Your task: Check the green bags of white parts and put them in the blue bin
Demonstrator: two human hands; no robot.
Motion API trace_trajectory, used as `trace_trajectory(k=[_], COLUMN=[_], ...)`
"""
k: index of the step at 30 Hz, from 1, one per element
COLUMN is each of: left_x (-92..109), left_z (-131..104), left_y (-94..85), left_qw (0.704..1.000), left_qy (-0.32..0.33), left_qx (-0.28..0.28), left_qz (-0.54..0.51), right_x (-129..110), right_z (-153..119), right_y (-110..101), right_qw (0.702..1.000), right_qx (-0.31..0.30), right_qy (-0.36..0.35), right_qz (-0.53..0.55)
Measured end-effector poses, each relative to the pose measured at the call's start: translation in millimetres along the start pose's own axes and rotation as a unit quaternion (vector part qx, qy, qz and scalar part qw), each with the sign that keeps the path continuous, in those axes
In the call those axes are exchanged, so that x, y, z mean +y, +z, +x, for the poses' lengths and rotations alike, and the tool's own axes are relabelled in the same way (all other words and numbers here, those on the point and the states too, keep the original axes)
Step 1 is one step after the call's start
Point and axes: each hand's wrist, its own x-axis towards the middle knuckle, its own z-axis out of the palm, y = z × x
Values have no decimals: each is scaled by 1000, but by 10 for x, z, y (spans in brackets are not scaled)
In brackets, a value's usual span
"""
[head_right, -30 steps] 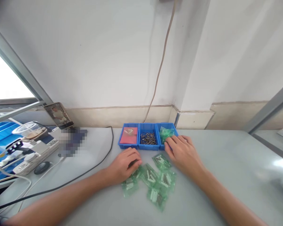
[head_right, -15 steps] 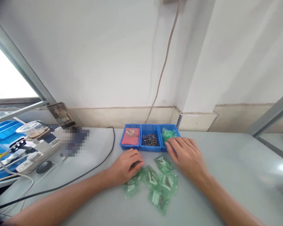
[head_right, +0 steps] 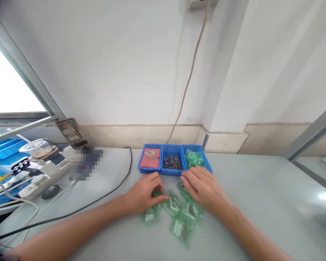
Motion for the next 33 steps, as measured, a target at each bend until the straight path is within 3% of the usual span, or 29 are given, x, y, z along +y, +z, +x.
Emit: trace_trajectory(k=[5,13,25,33], left_x=[-15,-116,-51,-13], left_z=[-6,-6,-23,-42], left_y=[22,96,39,-13], left_qw=[1000,1000,995,990], left_qy=[-14,0,43,20], left_qx=[-11,7,92,130], left_qz=[4,9,-10,-51], right_x=[-119,-239,-317,-302], right_z=[-27,8,33,18], right_y=[96,86,101,127], right_qw=[987,967,963,967], right_qx=[-148,-220,-200,-167], right_qy=[-19,53,89,99], right_qz=[63,121,156,161])
